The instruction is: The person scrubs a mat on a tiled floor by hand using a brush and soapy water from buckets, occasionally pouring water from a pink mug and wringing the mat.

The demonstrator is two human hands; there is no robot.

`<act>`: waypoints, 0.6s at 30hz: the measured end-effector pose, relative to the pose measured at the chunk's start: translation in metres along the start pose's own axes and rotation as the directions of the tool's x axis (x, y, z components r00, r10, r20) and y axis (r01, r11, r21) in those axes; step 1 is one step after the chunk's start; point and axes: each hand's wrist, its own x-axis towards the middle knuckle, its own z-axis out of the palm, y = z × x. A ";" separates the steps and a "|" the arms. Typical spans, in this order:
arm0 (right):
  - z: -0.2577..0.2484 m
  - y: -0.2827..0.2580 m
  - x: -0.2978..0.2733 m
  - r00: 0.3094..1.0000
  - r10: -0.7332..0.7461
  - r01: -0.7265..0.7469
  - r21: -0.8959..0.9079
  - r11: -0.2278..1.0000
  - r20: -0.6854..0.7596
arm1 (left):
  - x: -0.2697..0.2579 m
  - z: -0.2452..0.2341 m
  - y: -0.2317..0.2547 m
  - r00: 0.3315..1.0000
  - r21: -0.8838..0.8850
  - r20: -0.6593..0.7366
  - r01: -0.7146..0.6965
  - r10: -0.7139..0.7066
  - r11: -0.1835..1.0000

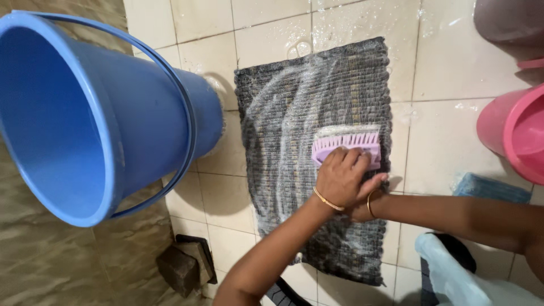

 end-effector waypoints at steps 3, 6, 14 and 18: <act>-0.008 -0.007 0.001 0.990 0.125 -0.129 0.040 0.991 0.072 | -0.011 0.012 -0.002 0.974 0.193 -0.226 0.024 0.021 0.981; -0.040 -0.021 0.000 0.992 -0.015 0.033 -0.135 0.990 0.128 | -0.007 0.029 -0.025 0.993 0.210 -0.106 0.071 -0.049 0.975; -0.021 -0.011 -0.002 0.997 -0.063 0.074 -0.291 0.954 0.046 | 0.062 0.060 -0.123 0.971 0.326 -0.214 0.175 -0.108 0.929; -0.016 -0.013 0.000 0.998 -0.045 0.034 -0.272 0.962 -0.035 | 0.104 0.003 -0.234 0.843 0.479 -0.356 0.535 -0.403 0.696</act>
